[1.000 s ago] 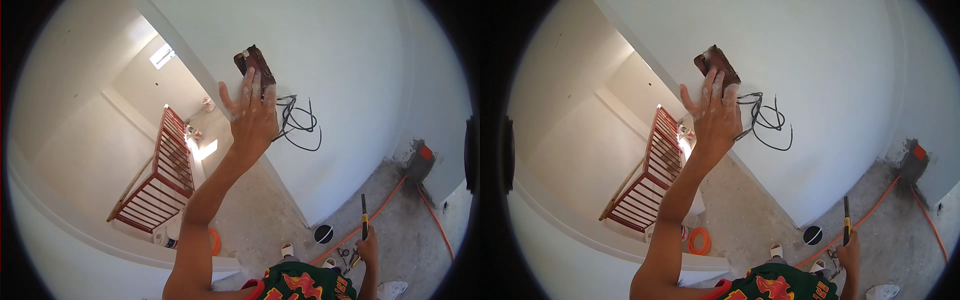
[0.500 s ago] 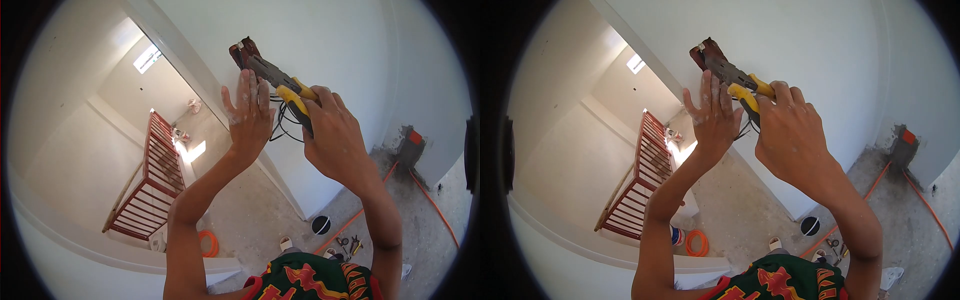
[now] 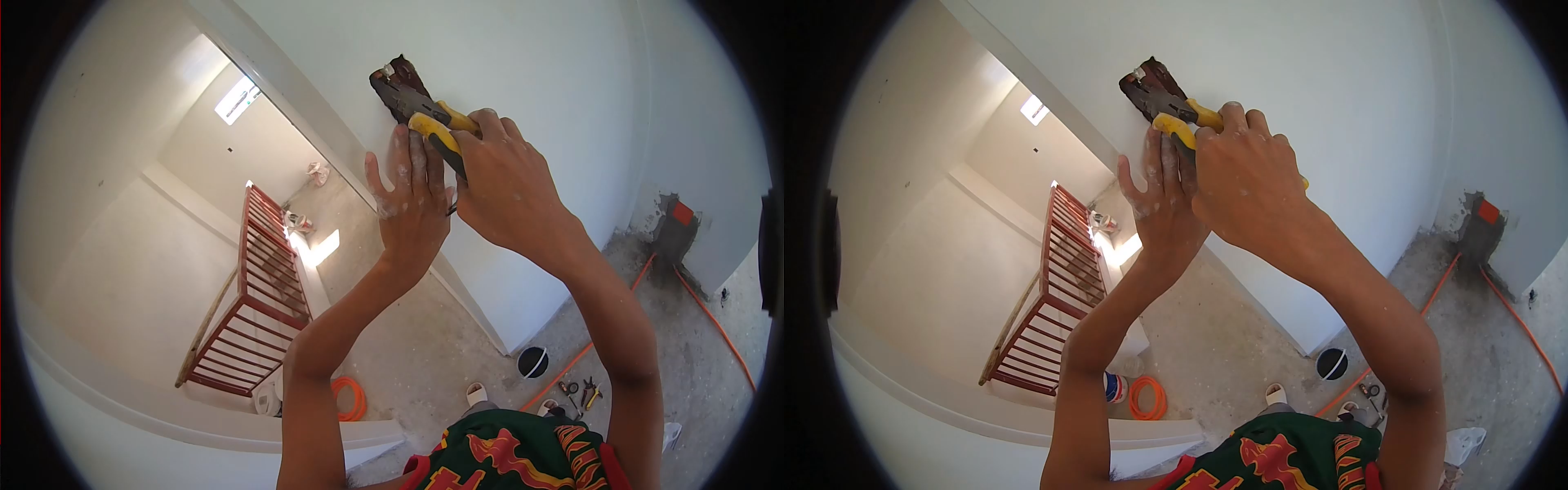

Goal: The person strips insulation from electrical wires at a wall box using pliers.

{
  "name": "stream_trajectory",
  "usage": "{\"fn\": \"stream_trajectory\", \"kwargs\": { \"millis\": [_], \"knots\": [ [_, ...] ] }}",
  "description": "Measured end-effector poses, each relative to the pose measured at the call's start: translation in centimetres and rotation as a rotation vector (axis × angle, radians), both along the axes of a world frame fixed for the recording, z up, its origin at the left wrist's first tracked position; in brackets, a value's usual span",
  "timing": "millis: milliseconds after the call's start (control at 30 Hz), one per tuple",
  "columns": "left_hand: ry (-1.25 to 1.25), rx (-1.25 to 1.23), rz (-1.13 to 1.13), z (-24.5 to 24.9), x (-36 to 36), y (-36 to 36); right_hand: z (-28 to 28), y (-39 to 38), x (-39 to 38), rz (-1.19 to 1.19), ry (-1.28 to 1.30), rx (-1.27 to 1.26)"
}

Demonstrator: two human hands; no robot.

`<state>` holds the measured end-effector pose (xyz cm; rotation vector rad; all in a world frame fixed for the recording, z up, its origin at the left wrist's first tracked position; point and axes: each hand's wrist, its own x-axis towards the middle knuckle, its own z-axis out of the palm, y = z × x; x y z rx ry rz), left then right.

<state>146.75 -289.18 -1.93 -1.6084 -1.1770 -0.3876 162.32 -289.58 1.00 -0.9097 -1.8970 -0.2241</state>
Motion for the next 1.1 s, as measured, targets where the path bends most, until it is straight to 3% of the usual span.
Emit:
{"fn": "stream_trajectory", "kwargs": {
  "millis": [200,300,400,500,600,700,800,933,1067,1100],
  "knots": [
    [0.031,0.036,-0.008,0.0,-0.2,0.2,-0.3,0.2,-0.8,0.005,0.061,-0.053],
    [0.018,0.068,-0.073,-0.3,-0.8,0.7,0.5,-0.5,-0.6,0.001,-0.006,-0.218],
    [0.028,-0.016,-0.092,0.4,-1.6,-0.1,0.8,-0.6,-0.5,0.031,0.027,-0.251],
    [-0.075,-0.139,-0.278,1.6,-0.8,-1.7,0.2,0.4,0.5,0.101,0.075,-0.309],
    [-0.440,-0.238,-0.726,3.4,-2.6,-2.6,0.4,0.9,0.1,0.322,0.121,-0.425],
    [-0.933,-0.381,-0.788,4.5,0.0,-3.9,-0.2,1.9,0.4,0.626,0.330,-0.731],
    [-1.113,-0.416,-0.656,5.7,1.0,-3.7,-1.1,3.1,0.4,0.889,0.488,-0.909],
    [-1.105,-0.501,-0.355,8.6,2.5,-3.9,-1.0,3.2,0.8,0.865,0.384,-0.811],
    [-0.998,-0.406,-0.112,9.8,4.3,-3.4,-0.8,3.3,1.0,0.782,0.328,-0.850],
    [-1.027,-0.403,-0.137,9.4,5.0,-3.7,-0.4,2.5,1.4,0.739,0.300,-0.849]
  ]
}}
